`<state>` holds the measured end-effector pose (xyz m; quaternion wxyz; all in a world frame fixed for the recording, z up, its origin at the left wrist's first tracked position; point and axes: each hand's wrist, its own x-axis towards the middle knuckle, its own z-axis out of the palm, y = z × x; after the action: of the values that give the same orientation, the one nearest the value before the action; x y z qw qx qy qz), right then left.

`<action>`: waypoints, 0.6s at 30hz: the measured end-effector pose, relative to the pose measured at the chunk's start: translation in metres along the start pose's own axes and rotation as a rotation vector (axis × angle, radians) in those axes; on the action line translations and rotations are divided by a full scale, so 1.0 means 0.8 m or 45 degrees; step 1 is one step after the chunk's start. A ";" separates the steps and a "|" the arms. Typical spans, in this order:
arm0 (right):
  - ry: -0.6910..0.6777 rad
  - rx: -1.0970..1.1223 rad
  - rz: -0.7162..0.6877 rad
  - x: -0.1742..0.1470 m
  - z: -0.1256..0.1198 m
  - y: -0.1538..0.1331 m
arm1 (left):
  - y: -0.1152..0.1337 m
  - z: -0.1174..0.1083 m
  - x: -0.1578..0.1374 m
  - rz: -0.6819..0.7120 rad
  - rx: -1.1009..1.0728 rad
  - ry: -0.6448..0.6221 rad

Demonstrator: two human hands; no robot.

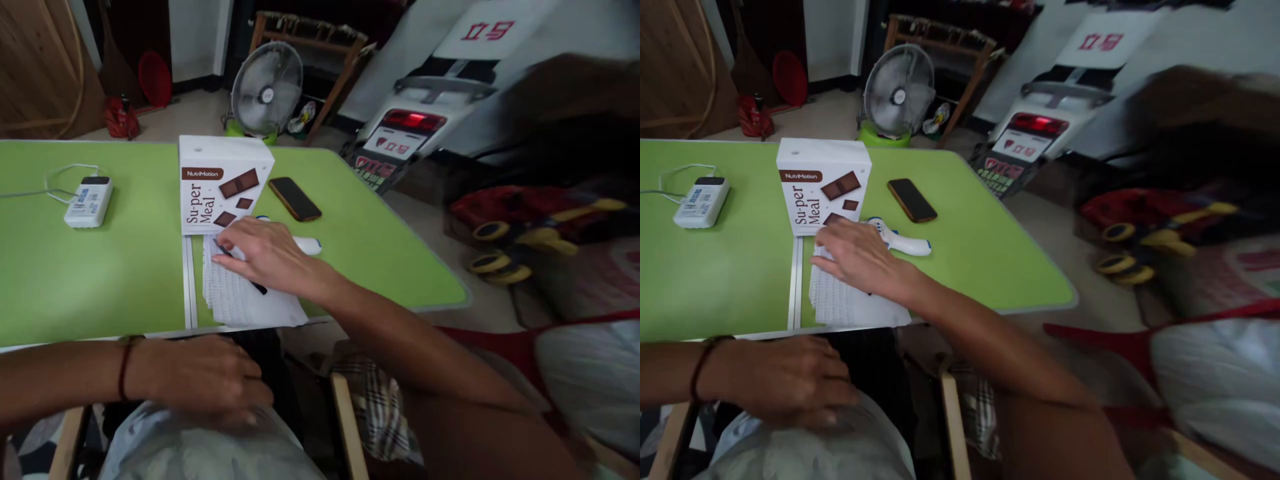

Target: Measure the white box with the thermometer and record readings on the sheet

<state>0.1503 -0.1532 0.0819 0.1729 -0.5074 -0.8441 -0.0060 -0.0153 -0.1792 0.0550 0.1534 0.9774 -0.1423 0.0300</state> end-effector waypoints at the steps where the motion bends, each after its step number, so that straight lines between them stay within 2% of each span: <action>1: -0.047 -0.110 0.157 -0.003 0.005 0.013 | -0.013 -0.008 -0.001 0.017 0.066 0.020; 2: -0.105 -0.191 0.305 -0.008 0.011 0.024 | -0.027 -0.015 -0.003 0.008 0.156 0.061; 3: -0.183 -0.225 0.376 -0.012 0.019 0.032 | -0.043 -0.020 -0.006 -0.020 0.266 0.143; 6: -0.353 -0.166 0.409 -0.025 0.040 0.049 | -0.096 -0.019 -0.018 -0.083 0.486 0.413; 8: -0.344 -0.091 0.368 -0.030 0.046 0.061 | -0.128 -0.010 -0.028 -0.163 0.569 0.601; 10: -0.225 0.057 0.280 -0.035 0.045 0.076 | -0.152 -0.001 -0.038 -0.297 0.545 0.746; 13: 0.125 0.463 0.200 -0.044 0.034 0.098 | -0.171 0.005 -0.044 -0.448 0.319 0.940; 16: 0.462 0.891 0.257 -0.055 0.025 0.106 | -0.177 0.008 -0.044 -0.439 0.259 0.931; 18: 0.555 1.092 0.280 -0.060 0.026 0.105 | -0.179 0.012 -0.043 -0.426 0.240 0.869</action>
<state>0.2370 -0.1498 0.0340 0.5384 -0.4635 -0.6562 0.2545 -0.0070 -0.0418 0.0006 0.1044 0.9308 0.0816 0.3408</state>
